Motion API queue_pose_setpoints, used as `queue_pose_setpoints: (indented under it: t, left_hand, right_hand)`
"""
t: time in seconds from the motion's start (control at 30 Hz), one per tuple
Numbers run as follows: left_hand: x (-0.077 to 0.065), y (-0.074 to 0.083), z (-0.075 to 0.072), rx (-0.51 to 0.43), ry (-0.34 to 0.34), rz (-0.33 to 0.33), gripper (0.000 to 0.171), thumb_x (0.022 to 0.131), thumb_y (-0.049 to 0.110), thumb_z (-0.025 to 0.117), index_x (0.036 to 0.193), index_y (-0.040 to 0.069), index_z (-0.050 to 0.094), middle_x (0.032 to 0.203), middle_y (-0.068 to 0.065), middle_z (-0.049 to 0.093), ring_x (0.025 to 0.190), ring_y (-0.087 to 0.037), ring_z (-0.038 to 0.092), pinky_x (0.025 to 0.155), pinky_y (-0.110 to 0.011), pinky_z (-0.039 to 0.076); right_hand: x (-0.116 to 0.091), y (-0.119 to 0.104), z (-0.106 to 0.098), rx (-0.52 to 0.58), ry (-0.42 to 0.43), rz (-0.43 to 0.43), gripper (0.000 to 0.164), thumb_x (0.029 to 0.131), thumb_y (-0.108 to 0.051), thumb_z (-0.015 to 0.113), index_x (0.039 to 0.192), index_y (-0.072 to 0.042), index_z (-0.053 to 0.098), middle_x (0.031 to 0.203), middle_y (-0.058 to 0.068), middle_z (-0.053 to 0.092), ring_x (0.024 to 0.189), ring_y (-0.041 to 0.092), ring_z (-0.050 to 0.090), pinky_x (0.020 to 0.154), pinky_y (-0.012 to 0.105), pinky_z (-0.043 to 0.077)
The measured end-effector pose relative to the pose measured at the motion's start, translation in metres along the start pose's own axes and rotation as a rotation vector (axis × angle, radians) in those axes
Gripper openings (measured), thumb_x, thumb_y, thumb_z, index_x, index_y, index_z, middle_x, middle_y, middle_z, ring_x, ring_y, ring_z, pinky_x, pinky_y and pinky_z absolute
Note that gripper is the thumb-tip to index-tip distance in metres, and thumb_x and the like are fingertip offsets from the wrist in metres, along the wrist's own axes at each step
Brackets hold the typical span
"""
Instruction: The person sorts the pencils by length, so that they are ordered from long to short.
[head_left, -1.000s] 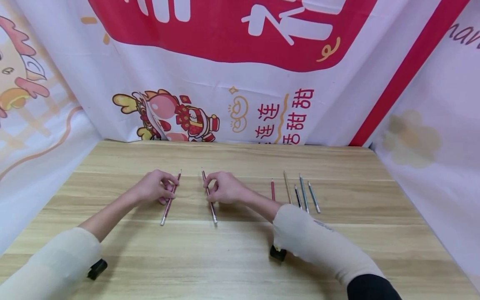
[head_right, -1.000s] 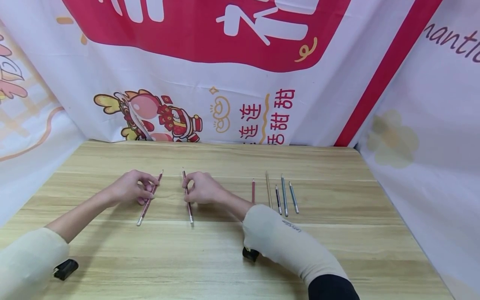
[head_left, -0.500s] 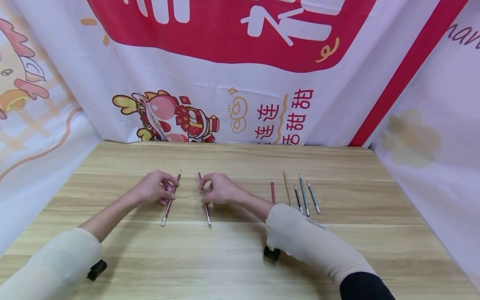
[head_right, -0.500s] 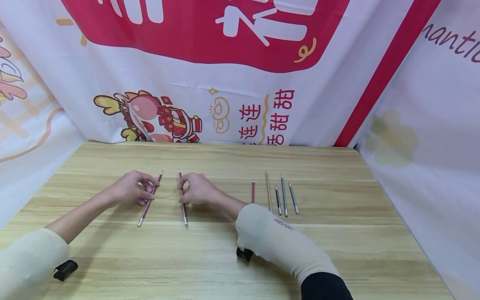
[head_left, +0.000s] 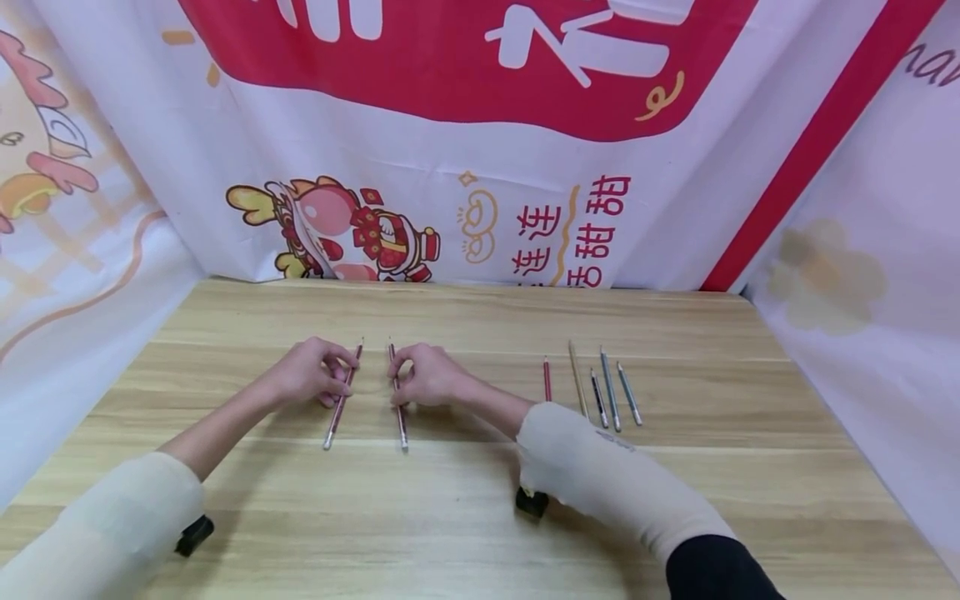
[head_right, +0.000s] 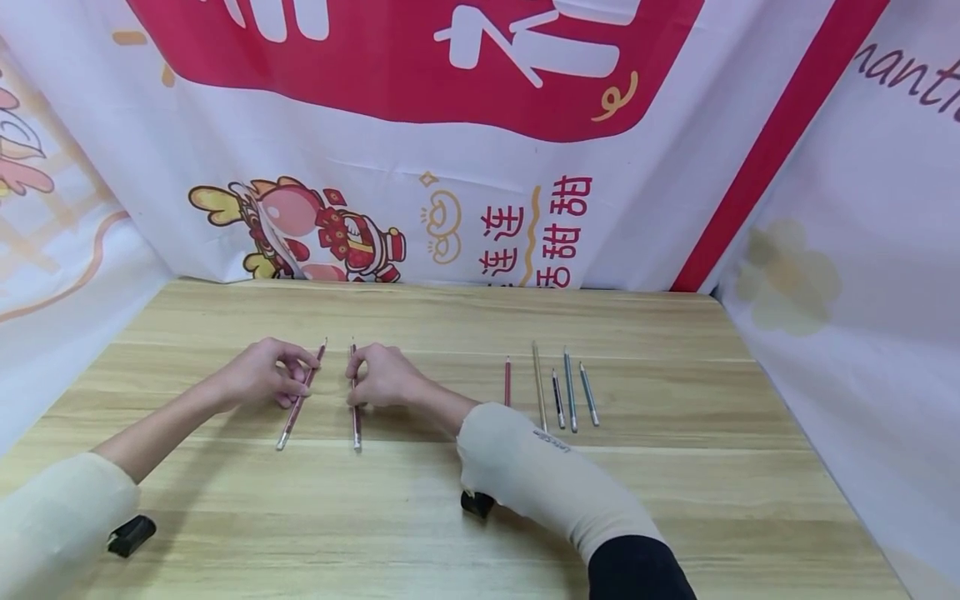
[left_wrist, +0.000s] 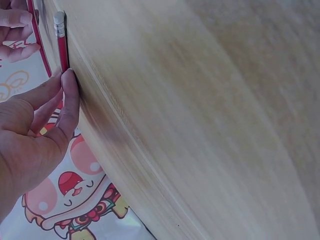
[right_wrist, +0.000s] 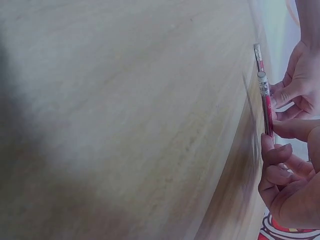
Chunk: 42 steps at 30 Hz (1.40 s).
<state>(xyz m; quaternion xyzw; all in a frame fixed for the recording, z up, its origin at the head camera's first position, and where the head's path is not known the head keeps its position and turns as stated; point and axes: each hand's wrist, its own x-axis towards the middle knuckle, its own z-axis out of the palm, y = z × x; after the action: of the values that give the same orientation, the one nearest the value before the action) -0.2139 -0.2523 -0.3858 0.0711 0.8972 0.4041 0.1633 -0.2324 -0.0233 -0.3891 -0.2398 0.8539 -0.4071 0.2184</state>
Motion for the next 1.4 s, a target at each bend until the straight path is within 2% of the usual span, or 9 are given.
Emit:
queue_pose_setpoints:
  t: [0.27, 0.4, 0.53, 0.67, 0.73, 0.9, 1.3, 1.4]
  left_hand:
    - [0.003, 0.001, 0.000, -0.021, -0.008, 0.013, 0.040, 0.086, -0.012, 0.075, 0.125, -0.015, 0.063, 0.087, -0.015, 0.062, 0.065, -0.018, 0.066, 0.060, -0.034, 0.065]
    - [0.003, 0.002, 0.000, -0.031, -0.006, 0.026, 0.040, 0.086, -0.014, 0.074, 0.124, -0.017, 0.062, 0.087, -0.015, 0.062, 0.064, -0.018, 0.066, 0.060, -0.034, 0.065]
    - [0.003, 0.001, 0.000, -0.032, -0.006, 0.030, 0.040, 0.085, -0.014, 0.073, 0.124, -0.017, 0.062, 0.087, -0.015, 0.062, 0.064, -0.018, 0.066, 0.061, -0.034, 0.066]
    - [0.004, 0.000, 0.000, -0.033, -0.013, 0.034, 0.041, 0.086, -0.014, 0.073, 0.124, -0.017, 0.061, 0.088, -0.015, 0.062, 0.065, -0.018, 0.066, 0.061, -0.034, 0.066]
    - [0.004, -0.001, 0.000, -0.037, -0.016, 0.034, 0.040, 0.086, -0.014, 0.073, 0.124, -0.017, 0.061, 0.088, -0.015, 0.062, 0.065, -0.018, 0.066, 0.061, -0.033, 0.066]
    - [0.004, -0.002, -0.001, -0.043, -0.017, 0.020, 0.041, 0.086, -0.013, 0.073, 0.125, -0.016, 0.061, 0.088, -0.014, 0.062, 0.065, -0.018, 0.067, 0.062, -0.034, 0.066]
    - [0.001, -0.004, -0.002, -0.034, -0.020, 0.009, 0.043, 0.087, -0.012, 0.073, 0.128, -0.016, 0.060, 0.088, -0.014, 0.063, 0.067, -0.018, 0.067, 0.062, -0.034, 0.066]
    - [0.001, -0.004, -0.002, -0.032, -0.020, 0.010, 0.043, 0.087, -0.013, 0.073, 0.128, -0.016, 0.060, 0.088, -0.014, 0.063, 0.067, -0.018, 0.067, 0.062, -0.034, 0.066]
  right_hand:
    - [0.006, -0.005, 0.006, 0.013, 0.023, 0.017, 0.033, 0.080, -0.001, 0.086, 0.109, -0.004, 0.071, 0.068, 0.000, 0.062, 0.055, 0.009, 0.051, 0.048, 0.018, 0.043]
    - [0.008, -0.008, 0.009, 0.033, 0.038, 0.028, 0.035, 0.079, -0.002, 0.087, 0.110, -0.005, 0.071, 0.070, 0.000, 0.065, 0.053, 0.010, 0.053, 0.048, 0.018, 0.045]
    - [0.010, -0.009, 0.012, 0.064, 0.059, 0.040, 0.036, 0.079, -0.001, 0.087, 0.111, -0.004, 0.071, 0.081, 0.002, 0.069, 0.053, 0.011, 0.055, 0.048, 0.018, 0.046]
    - [0.013, -0.010, 0.015, 0.084, 0.070, 0.050, 0.036, 0.078, 0.000, 0.087, 0.109, -0.004, 0.072, 0.103, 0.007, 0.071, 0.053, 0.011, 0.056, 0.049, 0.018, 0.048]
    - [0.014, -0.010, 0.016, 0.087, 0.074, 0.055, 0.035, 0.078, 0.000, 0.088, 0.108, -0.004, 0.072, 0.104, 0.007, 0.070, 0.054, 0.011, 0.056, 0.049, 0.018, 0.048]
    - [0.017, -0.011, 0.020, 0.098, 0.072, 0.074, 0.034, 0.079, -0.001, 0.088, 0.109, -0.005, 0.072, 0.088, 0.003, 0.068, 0.054, 0.011, 0.055, 0.048, 0.019, 0.047]
    - [0.022, -0.013, 0.026, 0.082, 0.079, 0.097, 0.032, 0.079, -0.004, 0.088, 0.107, -0.007, 0.072, 0.081, 0.000, 0.066, 0.052, 0.010, 0.054, 0.046, 0.018, 0.045]
    - [0.024, -0.013, 0.026, 0.067, 0.086, 0.091, 0.032, 0.079, -0.005, 0.089, 0.106, -0.008, 0.073, 0.087, 0.001, 0.067, 0.052, 0.010, 0.053, 0.046, 0.018, 0.045]
